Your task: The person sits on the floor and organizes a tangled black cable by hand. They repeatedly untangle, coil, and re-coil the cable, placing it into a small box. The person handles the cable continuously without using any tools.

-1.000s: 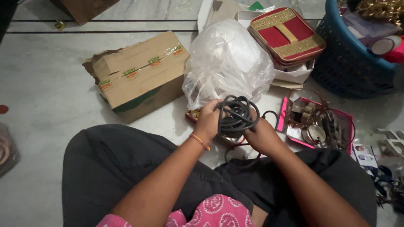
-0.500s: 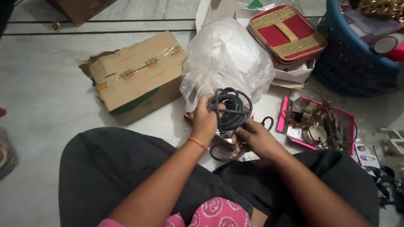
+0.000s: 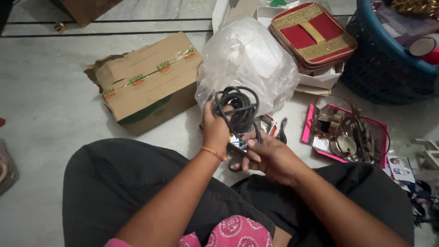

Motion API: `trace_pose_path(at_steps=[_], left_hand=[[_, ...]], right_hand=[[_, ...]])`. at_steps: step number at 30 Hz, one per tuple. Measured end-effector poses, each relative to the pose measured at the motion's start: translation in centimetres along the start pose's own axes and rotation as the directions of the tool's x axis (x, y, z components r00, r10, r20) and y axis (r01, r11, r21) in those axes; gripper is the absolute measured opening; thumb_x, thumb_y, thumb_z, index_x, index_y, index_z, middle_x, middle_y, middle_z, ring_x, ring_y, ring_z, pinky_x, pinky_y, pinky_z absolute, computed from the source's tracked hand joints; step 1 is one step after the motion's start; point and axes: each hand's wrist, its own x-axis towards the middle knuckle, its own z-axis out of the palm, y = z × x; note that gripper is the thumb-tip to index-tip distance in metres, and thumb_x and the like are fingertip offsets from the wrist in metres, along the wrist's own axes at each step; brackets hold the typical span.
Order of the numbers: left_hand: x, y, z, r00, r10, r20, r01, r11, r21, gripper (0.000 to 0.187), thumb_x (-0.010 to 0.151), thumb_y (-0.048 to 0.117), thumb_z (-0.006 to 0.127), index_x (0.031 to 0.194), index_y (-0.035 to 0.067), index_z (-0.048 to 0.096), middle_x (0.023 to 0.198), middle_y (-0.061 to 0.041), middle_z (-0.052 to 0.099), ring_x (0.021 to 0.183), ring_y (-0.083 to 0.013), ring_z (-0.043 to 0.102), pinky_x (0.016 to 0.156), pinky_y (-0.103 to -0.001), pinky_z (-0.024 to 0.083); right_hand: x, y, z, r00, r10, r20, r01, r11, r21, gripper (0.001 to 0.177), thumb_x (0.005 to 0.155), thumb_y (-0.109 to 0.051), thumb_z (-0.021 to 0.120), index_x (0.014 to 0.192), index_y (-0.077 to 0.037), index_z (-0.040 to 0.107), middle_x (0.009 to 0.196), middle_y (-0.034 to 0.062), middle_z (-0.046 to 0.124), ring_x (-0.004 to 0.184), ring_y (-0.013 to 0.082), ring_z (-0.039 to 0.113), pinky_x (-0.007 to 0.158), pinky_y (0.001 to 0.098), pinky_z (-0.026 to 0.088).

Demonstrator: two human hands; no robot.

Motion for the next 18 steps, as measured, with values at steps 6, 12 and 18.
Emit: trace_pose_path(at_steps=[6,12,18], left_hand=[[0.1,0.1,-0.1,0.997,0.04,-0.068,-0.037,0.998,0.045,0.034,0.083,0.002,0.07,0.115,0.002,0.06,0.101,-0.006,0.067,0.085,-0.0131,0.064,0.072,-0.028,0.056],[-0.5,1.0,0.1,0.99,-0.015,-0.137,0.041,0.981,0.191,0.039,0.078,0.006,0.076,0.114,0.004,0.06,0.1,-0.011,0.072,0.083,-0.0168,0.069,0.072,-0.031,0.058],[-2.0,2.6,0.1,0.961,0.262,-0.084,-0.165,0.794,0.585,0.046,0.075,0.015,0.083,0.114,0.007,0.059,0.111,-0.014,0.07,0.102,-0.0325,0.069,0.088,-0.043,0.053]], right_hand=[[0.3,1.5,0.7,0.998,-0.034,-0.06,0.005,0.903,-0.43,0.028,0.102,-0.02,0.053,0.127,-0.009,0.049,0.062,0.0054,0.042,0.048,0.0152,0.043,0.056,0.0393,0.051],[0.3,2.8,1.3,0.917,-0.368,0.154,0.292,0.354,-0.889,0.022,0.103,-0.021,0.058,0.113,-0.002,0.053,0.081,0.0099,0.063,0.076,0.0261,0.063,0.069,0.0435,0.054],[-1.0,2.2,2.6,0.972,-0.213,-0.099,-0.059,0.186,-0.981,0.027,0.103,-0.027,0.053,0.103,-0.001,0.048,0.077,0.0247,0.062,0.076,0.045,0.063,0.07,0.0513,0.048]])
